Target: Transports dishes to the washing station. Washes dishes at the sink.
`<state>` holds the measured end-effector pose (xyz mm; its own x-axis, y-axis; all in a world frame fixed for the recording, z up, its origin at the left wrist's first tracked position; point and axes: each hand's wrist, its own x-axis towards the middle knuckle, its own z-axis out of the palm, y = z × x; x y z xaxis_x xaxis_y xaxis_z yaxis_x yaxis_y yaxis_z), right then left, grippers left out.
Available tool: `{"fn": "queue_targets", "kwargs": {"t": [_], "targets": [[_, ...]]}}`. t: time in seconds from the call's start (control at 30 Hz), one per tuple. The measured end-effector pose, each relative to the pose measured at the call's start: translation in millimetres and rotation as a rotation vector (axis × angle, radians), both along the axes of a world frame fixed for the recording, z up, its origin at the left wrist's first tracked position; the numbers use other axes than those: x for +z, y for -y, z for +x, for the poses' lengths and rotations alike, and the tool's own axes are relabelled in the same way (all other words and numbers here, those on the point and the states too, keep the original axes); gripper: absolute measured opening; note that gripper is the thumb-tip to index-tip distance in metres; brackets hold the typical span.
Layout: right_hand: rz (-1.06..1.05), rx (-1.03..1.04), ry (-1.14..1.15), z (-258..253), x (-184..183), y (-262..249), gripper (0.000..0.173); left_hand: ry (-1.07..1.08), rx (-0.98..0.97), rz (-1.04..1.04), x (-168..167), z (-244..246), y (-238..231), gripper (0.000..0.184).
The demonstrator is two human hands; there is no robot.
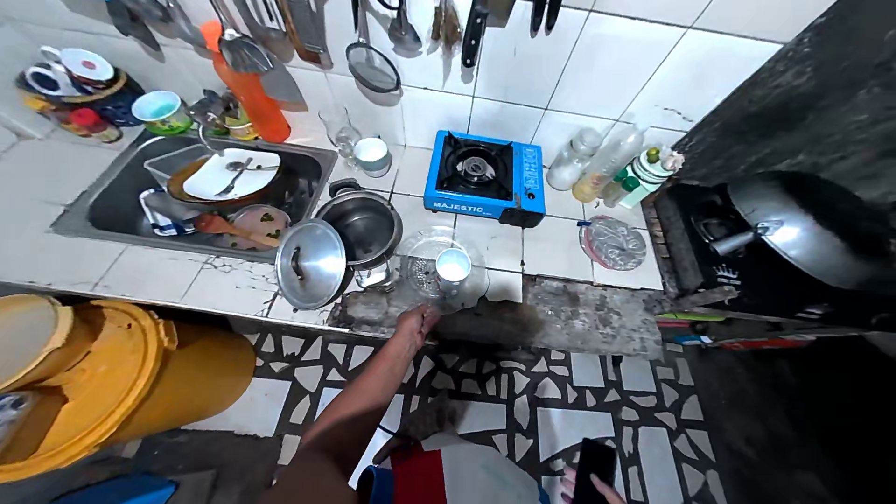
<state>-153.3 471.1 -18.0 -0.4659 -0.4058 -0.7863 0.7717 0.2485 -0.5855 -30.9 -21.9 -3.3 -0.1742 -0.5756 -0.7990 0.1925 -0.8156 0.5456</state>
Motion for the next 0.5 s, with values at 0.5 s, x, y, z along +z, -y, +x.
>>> {"fn": "queue_targets", "kwargs": {"t": [0.5], "targets": [[-0.220, -0.114, -0.016, -94, 21, 80, 0.060, 0.001, -0.095, 0.039, 33, 3, -25, 0.037]]}}
